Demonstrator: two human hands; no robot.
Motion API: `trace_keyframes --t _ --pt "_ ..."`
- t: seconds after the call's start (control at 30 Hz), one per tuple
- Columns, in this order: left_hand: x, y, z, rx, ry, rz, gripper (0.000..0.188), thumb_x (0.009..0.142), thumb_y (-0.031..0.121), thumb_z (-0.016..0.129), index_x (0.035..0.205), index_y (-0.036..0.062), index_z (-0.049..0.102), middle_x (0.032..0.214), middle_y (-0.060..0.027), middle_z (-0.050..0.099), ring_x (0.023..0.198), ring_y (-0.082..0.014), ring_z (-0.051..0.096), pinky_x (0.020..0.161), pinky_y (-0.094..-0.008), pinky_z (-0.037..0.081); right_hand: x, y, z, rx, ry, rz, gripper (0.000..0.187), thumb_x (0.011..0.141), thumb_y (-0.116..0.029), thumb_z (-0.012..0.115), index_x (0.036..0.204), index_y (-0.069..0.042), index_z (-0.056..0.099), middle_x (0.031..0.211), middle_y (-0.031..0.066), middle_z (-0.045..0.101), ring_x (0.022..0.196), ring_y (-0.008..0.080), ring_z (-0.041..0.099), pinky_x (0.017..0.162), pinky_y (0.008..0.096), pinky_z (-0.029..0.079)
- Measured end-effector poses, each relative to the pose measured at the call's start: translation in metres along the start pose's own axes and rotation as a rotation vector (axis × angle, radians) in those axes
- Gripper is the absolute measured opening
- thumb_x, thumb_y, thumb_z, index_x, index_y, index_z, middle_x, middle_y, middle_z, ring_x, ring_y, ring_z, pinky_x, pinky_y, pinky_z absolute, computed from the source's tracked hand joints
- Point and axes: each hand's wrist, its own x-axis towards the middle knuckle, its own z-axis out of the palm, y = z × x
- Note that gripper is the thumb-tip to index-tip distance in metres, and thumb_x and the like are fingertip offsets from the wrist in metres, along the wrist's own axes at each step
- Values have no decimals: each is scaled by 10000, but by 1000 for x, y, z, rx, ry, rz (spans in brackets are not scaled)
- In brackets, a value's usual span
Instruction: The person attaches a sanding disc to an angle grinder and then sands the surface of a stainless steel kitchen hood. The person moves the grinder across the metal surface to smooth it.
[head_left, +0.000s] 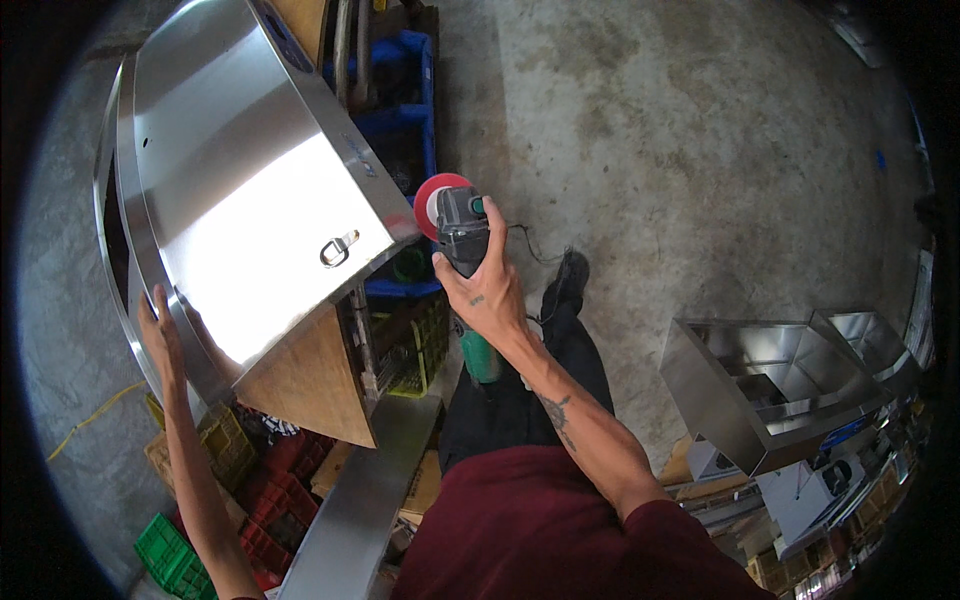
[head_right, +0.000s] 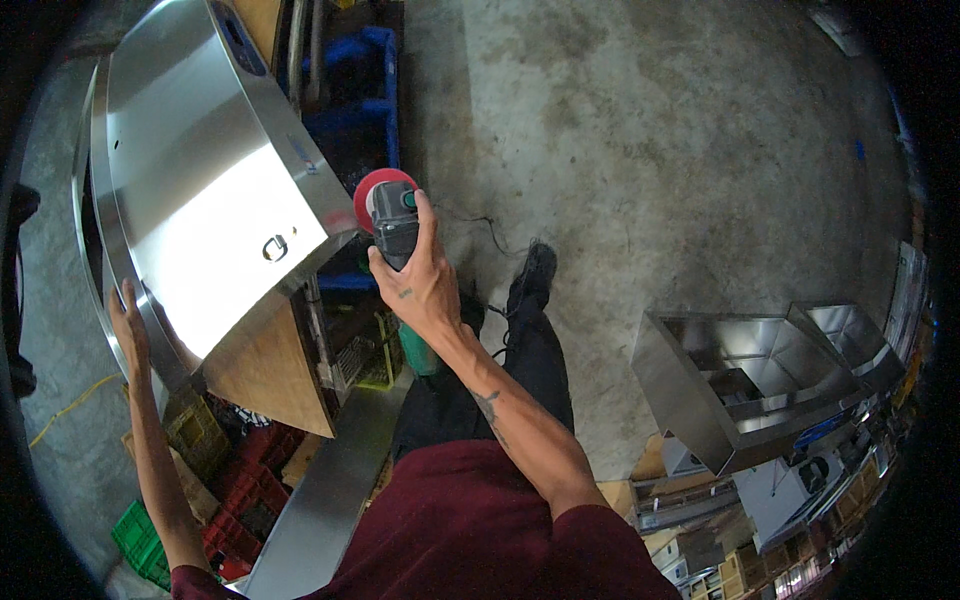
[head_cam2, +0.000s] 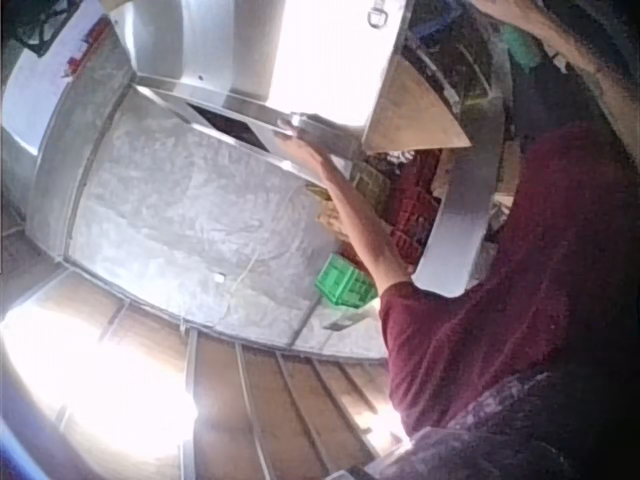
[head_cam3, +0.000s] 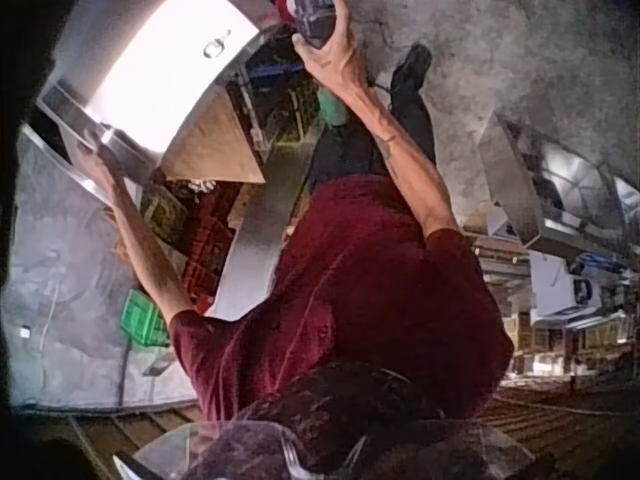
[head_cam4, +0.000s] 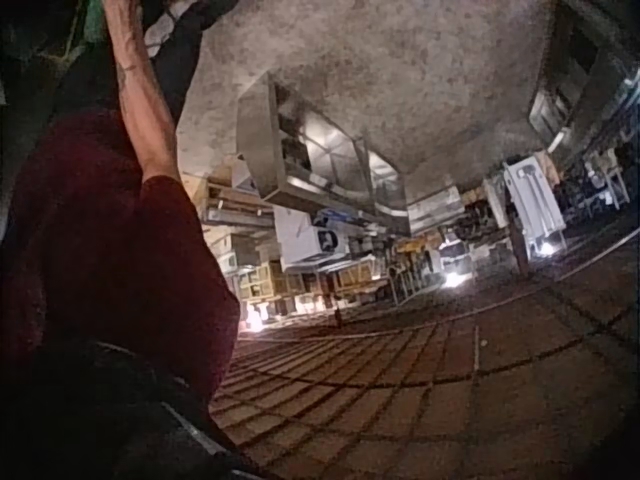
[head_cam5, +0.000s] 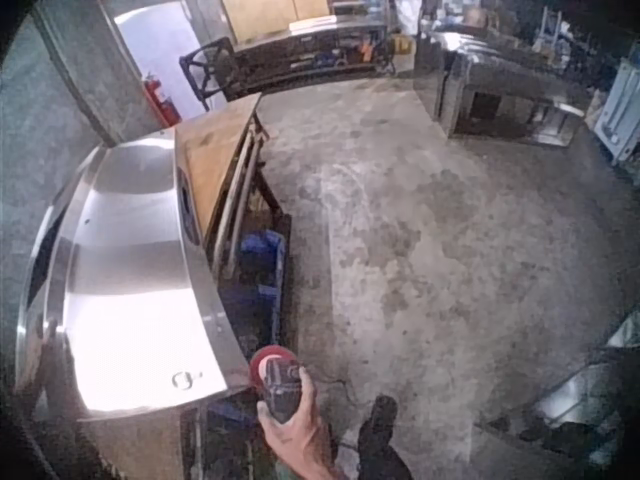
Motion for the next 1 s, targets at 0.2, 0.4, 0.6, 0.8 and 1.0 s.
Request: trace_keyframes --t 0.2,0.4,0.6,0.8,1.0 --pt "1 -7 -2 -12 -48 25 1100 1064 808 513 1719 -66 379 1765 -346 375 1655 -490 351 1359 -602 279 -12 -31 -4 -5 31 -99 994 1020 -246 794 1753 -93 140 1481 440 564 1198 563 742 949 570 688" --pt "9 -15 3 -3 -30 2 1080 1068 784 542 1710 -72 392 1748 -351 400 1643 -488 377 1354 -600 293 -8 -10 1 52 -4 16 996 1030 -252 785 1759 -101 124 1473 438 577 1194 554 748 946 574 689" --pt "7 -16 5 -5 -23 11 1088 1067 790 534 1710 -74 389 1762 -337 388 1648 -485 369 1352 -607 295 -11 -24 -3 89 -30 25 992 1038 -244 779 1763 -102 117 1461 441 578 1202 560 742 961 576 685" --pt "7 -13 3 2 -34 7 1078 1074 785 522 1723 -63 370 1780 -317 370 1656 -475 360 1355 -613 289 -20 -36 2 110 15 -100 996 1042 -251 775 1762 -96 104 1527 452 503 1265 578 705 978 563 688" --pt "10 -19 4 31 -24 4 1044 1086 769 512 1730 -41 375 1784 -311 367 1660 -472 355 1360 -611 280 -6 -15 1 38 -17 8 987 1036 -229 776 1755 -82 116 1457 458 569 1214 567 736 950 573 696"
